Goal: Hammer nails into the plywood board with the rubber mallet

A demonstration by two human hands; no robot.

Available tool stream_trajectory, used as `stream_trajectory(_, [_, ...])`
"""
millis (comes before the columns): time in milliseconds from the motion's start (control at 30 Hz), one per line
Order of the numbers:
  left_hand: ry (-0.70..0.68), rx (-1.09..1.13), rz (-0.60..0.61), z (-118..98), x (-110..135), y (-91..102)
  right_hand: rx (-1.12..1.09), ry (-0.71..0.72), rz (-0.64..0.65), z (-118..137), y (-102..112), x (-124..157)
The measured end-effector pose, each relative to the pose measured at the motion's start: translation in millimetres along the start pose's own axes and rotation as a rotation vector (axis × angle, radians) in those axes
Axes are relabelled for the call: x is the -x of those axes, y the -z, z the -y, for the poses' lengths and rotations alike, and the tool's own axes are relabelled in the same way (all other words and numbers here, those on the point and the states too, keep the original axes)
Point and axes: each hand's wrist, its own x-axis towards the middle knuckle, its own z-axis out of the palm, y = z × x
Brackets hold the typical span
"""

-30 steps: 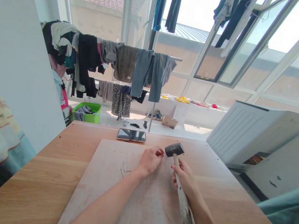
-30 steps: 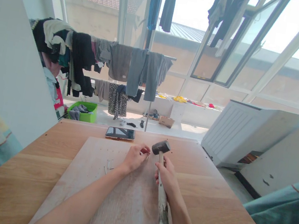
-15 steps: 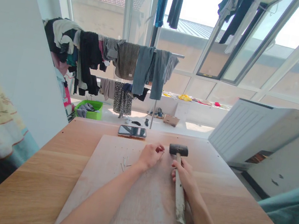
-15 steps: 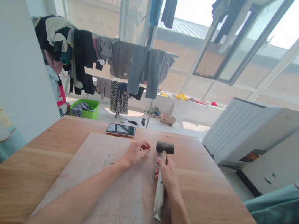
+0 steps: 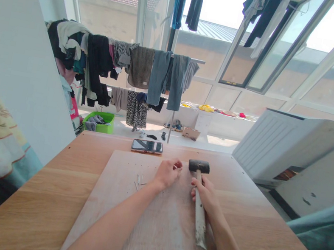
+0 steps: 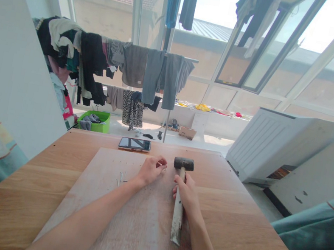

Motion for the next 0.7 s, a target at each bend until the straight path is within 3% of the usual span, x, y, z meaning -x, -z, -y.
stream_trajectory(700, [-0.007, -0.012, 0.019, -1.2, 1.0, -0.3, -0.010, 0.177, -0.002, -4.5, 1.2, -0.7])
